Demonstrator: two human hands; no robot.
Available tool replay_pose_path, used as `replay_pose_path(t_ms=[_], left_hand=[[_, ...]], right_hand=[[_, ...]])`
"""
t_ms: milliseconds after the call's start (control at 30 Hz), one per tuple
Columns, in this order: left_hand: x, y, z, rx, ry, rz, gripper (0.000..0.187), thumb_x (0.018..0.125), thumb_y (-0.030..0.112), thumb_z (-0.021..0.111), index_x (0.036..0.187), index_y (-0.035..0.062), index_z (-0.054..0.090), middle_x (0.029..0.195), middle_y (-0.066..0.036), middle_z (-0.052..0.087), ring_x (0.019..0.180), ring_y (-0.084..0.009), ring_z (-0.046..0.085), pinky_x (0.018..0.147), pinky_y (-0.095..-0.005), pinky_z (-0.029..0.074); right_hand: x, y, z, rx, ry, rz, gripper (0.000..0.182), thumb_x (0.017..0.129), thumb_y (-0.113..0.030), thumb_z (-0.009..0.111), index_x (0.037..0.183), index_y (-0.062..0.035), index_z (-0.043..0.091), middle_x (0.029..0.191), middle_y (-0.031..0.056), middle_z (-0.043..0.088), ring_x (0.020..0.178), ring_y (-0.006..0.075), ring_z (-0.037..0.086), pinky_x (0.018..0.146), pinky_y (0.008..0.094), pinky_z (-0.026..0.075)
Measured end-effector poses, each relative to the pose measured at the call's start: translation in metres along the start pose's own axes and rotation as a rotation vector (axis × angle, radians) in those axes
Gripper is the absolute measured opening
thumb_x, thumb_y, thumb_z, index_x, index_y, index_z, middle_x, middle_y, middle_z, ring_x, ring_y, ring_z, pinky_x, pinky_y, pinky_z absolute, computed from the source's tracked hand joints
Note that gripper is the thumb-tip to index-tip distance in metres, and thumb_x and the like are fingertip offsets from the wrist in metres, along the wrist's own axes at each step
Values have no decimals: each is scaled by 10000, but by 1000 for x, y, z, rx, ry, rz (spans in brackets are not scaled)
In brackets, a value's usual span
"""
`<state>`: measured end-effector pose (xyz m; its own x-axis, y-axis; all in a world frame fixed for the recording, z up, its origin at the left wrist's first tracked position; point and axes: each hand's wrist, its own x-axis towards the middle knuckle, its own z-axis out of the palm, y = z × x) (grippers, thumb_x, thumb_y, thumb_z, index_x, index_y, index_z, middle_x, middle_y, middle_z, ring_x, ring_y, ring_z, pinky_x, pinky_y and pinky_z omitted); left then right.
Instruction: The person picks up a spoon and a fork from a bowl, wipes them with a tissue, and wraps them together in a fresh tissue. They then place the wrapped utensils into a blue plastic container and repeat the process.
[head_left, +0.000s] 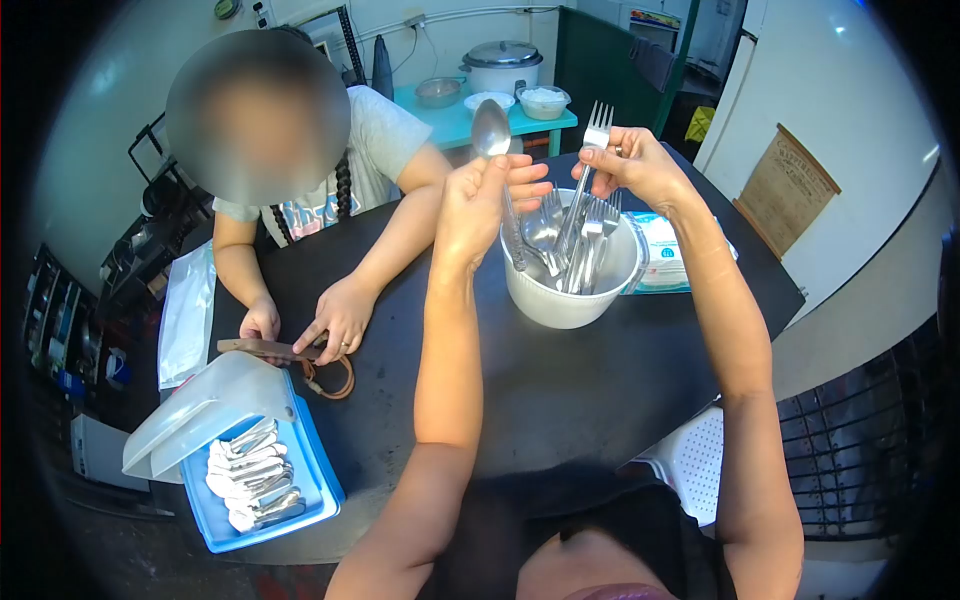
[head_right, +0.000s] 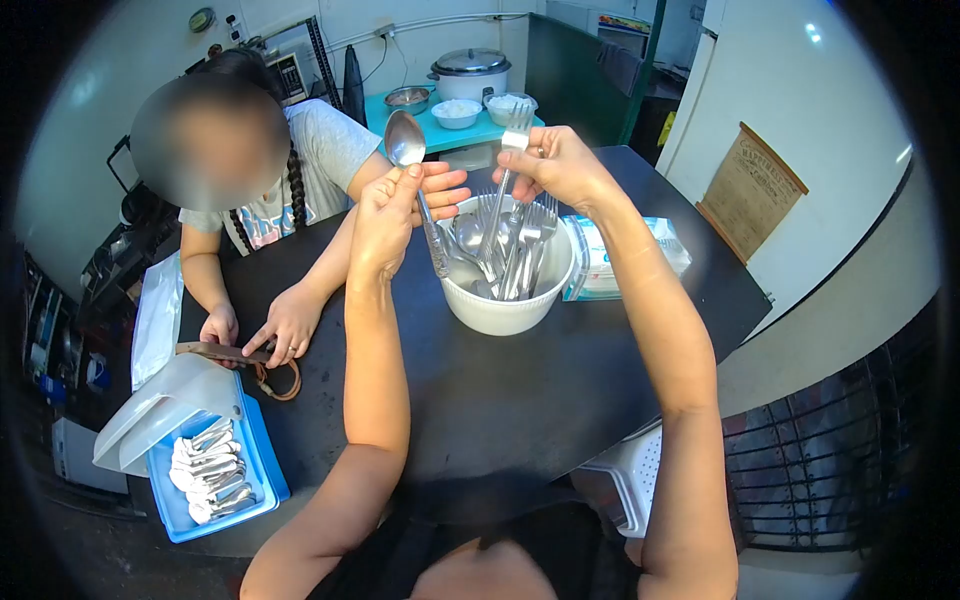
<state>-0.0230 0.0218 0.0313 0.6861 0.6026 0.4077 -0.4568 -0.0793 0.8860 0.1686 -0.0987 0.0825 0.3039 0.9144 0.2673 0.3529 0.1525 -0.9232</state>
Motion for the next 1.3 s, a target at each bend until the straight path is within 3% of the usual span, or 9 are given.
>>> replay_pose_path(t_ms=[367, 533, 767, 933, 967, 1033, 1100, 1133, 1300], left_hand=[[3, -4, 3, -81, 83, -42, 380, 1067, 255, 404, 1171, -86, 536, 1093, -249, 670, 910, -295, 718, 766, -356, 594], [5, -9, 4, -68, 74, -51, 402, 1072, 291, 400, 1216, -63, 524, 1148, -223, 668, 974, -286, 710, 798, -371, 605], [9, -23, 9, -55, 16, -92, 312, 1064, 244, 432, 1207, -14, 534, 1122, -207, 676, 963, -266, 712, 779, -375, 608], [12, -36, 9, 33, -18, -169, 283, 1064, 227, 420, 1205, 1, 515, 1081, -200, 680, 929, -263, 714, 749, -371, 610], [11, -39, 9, 65, -17, -176, 271, 1064, 219, 414, 1209, 7, 502, 1067, -199, 680, 917, -266, 715, 734, -367, 611], [10, -34, 9, 59, -3, -180, 255, 1059, 187, 401, 1237, 17, 465, 1069, -209, 675, 913, -275, 714, 722, -368, 613], [7, -27, 9, 54, 19, -188, 250, 1054, 155, 388, 1265, 26, 429, 1071, -219, 670, 909, -285, 713, 710, -369, 616], [5, -23, 10, 53, 13, -156, 266, 1044, 125, 375, 1294, 35, 388, 1074, -229, 666, 910, -294, 712, 703, -370, 617], [-14, 0, 22, 43, -20, -114, 487, 929, -88, 348, 1382, 82, 293, 1153, -227, 583, 929, -306, 699, 709, -372, 618]], right_hand=[[-11, -9, 14, 33, -26, 11, 380, 926, -146, 641, 1258, 25, 573, 881, 43, 577, 661, 139, 662, 636, 261, 555], [-8, -13, 10, 1, 25, -9, 310, 867, -113, 732, 1090, 84, 644, 830, 124, 690, 667, 162, 699, 582, 273, 577], [-8, -4, 8, 9, 57, 19, 223, 865, -152, 754, 919, 55, 690, 782, 118, 712, 619, 131, 676, 538, 248, 547], [-16, 27, 8, -218, -14, -101, 230, 973, -214, 631, 904, 5, 626, 705, 52, 667, 608, 100, 625, 584, 257, 508], [-30, 34, 12, -253, -96, -81, 218, 1015, -185, 528, 915, 1, 584, 729, 66, 643, 666, 124, 644, 605, 280, 504], [-66, 32, 30, -488, -229, 48, 211, 996, -176, 523, 901, 7, 569, 767, 111, 646, 727, 196, 663, 704, 357, 529], [-102, 23, 47, -699, -279, -68, 195, 975, -180, 534, 926, 7, 562, 758, 236, 619, 779, 434, 626, 682, 485, 472], [-113, 19, 55, -712, -205, -96, 189, 962, -171, 552, 949, 15, 578, 767, 275, 630, 802, 463, 630, 697, 550, 469], [-167, 5, 77, -574, -285, -154, 178, 956, -180, 573, 955, -16, 501, 679, 221, 615, 676, 445, 617, 591, 530, 447]])
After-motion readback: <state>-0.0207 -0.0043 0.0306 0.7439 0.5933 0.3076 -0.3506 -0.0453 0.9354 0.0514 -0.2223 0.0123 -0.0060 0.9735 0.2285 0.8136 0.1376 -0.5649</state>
